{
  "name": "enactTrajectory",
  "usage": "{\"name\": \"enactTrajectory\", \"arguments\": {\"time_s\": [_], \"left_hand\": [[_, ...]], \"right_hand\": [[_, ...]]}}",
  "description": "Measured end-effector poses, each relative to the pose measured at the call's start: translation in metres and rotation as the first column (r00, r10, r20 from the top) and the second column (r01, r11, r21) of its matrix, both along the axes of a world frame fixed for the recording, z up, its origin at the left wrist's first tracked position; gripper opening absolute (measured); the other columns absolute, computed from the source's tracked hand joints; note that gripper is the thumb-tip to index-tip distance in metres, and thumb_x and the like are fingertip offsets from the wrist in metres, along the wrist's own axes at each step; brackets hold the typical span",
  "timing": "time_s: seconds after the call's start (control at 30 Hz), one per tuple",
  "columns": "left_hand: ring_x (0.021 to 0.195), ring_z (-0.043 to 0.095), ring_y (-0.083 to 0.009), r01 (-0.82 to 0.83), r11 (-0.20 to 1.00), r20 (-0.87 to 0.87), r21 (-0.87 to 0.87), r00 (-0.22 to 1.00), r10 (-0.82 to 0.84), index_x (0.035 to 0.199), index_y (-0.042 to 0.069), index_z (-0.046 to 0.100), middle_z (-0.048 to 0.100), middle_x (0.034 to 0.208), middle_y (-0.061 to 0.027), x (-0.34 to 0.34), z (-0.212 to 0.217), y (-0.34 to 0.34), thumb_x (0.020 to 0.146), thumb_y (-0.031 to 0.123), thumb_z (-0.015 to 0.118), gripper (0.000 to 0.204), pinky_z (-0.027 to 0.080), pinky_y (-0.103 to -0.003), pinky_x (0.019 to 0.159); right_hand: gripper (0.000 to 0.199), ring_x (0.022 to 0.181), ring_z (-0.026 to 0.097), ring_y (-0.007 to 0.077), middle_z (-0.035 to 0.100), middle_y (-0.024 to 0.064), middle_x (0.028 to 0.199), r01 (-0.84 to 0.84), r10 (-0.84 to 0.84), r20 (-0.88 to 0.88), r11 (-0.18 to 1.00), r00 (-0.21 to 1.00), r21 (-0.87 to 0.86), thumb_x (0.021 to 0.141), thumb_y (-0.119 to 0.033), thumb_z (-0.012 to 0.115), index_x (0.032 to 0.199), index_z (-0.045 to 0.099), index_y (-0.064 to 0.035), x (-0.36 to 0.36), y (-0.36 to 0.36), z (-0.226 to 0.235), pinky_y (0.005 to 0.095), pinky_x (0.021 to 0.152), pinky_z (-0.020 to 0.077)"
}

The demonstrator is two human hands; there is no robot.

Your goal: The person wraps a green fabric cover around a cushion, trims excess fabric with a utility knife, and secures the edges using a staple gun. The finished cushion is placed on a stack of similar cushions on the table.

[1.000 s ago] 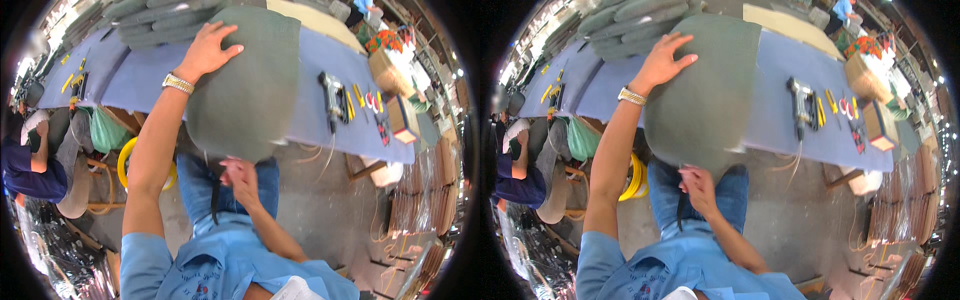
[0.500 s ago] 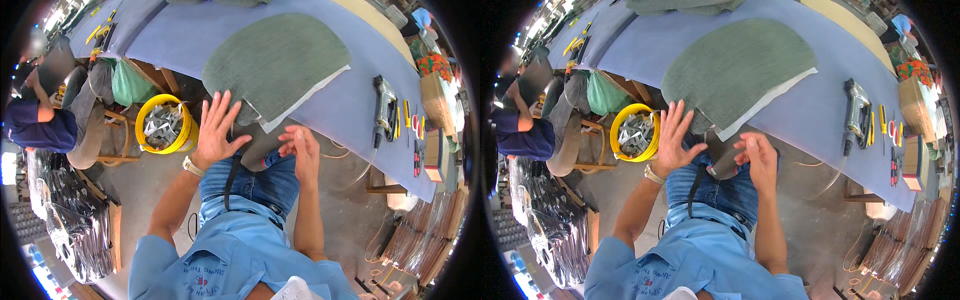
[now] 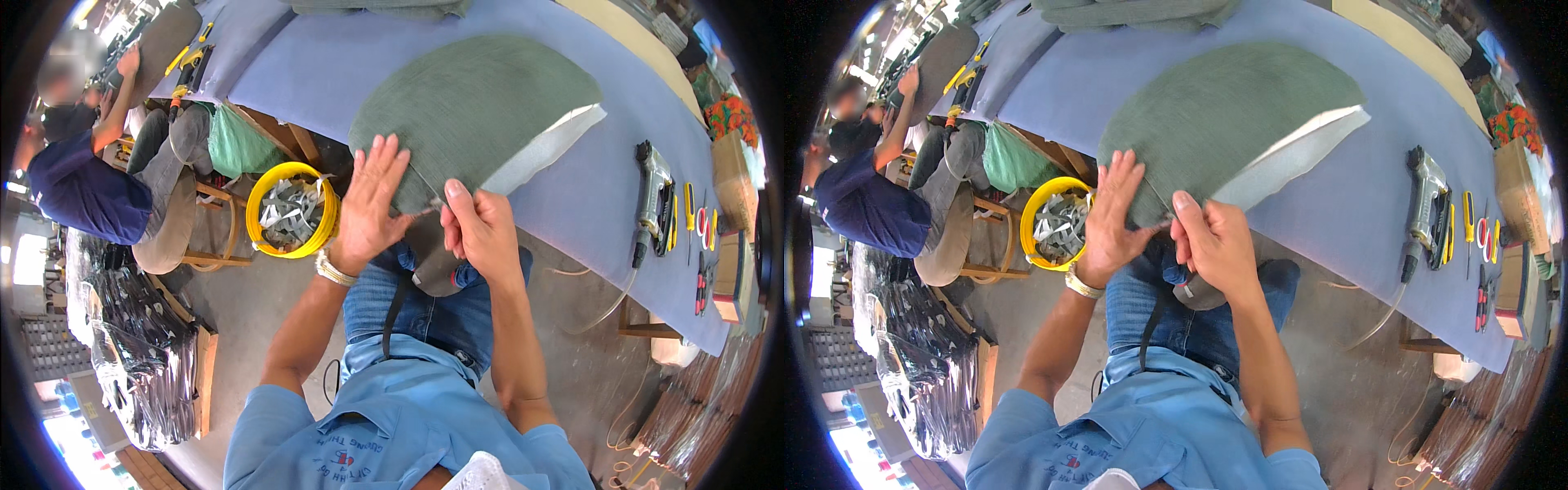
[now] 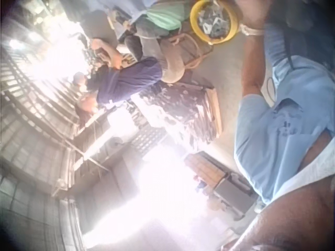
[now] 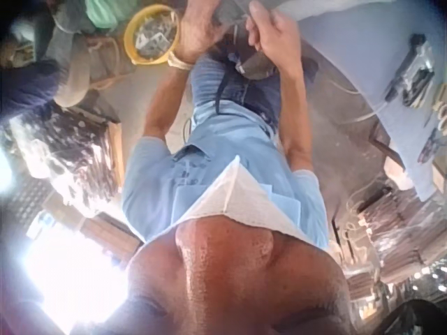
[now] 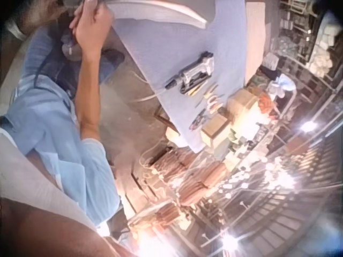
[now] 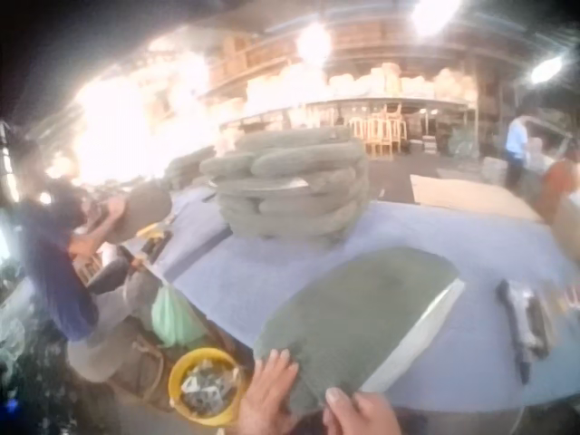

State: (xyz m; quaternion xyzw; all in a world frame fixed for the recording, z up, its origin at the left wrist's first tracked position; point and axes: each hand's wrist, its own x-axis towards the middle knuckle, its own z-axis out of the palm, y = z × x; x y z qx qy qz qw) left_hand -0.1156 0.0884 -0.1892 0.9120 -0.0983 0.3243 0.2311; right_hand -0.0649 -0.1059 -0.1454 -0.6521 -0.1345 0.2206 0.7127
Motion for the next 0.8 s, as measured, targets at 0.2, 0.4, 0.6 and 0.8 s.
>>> {"name": "enactTrajectory", "arguments": {"time_s": [0.2,0.4,0.6,0.8], "left_hand": [[0.152,0.039,-0.0372,0.050,0.999,-0.037,0.019,0.998,-0.050,0.151,0.004,0.051,0.047,0.159,-0.0187,0.015,0.023,0.052,0.070,0.020,0.092,0.093,0.034,-0.054,0.124],[0.150,0.042,-0.0383,0.087,0.983,0.010,0.163,0.996,-0.090,0.150,0.002,0.051,0.050,0.157,-0.0195,0.024,0.058,0.062,0.065,0.015,0.091,0.095,0.036,-0.053,0.123],[0.149,0.044,-0.0390,0.197,0.963,-0.029,0.185,0.980,-0.195,0.149,-0.001,0.050,0.051,0.155,-0.0202,0.033,0.075,0.060,0.065,0.015,0.089,0.094,0.039,-0.052,0.122],[0.145,0.046,-0.0417,0.185,0.979,-0.045,0.081,0.982,-0.182,0.150,0.002,0.050,0.050,0.157,-0.0184,0.034,0.075,0.058,0.073,0.015,0.087,0.087,0.039,-0.052,0.121]], "right_hand": [[0.052,0.044,0.055,0.0106,0.058,0.0060,0.052,-0.078,0.082,0.185,0.996,0.979,-0.031,0.108,-0.037,0.058,0.071,0.063,-0.0001,0.020,0.041,0.008,0.0265,0.042,0.0402],[0.053,0.045,0.054,0.0092,0.059,0.0046,0.055,-0.037,0.033,0.165,0.999,0.986,0.022,0.108,-0.039,0.061,0.070,0.061,-0.0028,0.027,0.044,0.015,0.0243,0.042,0.0403],[0.052,0.045,0.054,0.0091,0.059,0.0056,0.055,-0.008,-0.012,0.184,0.994,0.983,0.107,0.108,-0.039,0.061,0.071,0.061,-0.0024,0.035,0.036,0.014,0.0242,0.042,0.0398],[0.051,0.044,0.053,0.0088,0.058,0.0050,0.055,0.042,-0.045,0.242,0.999,0.969,0.019,0.107,-0.038,0.063,0.070,0.059,-0.0033,0.039,0.043,0.035,0.0244,0.041,0.0392]]}}
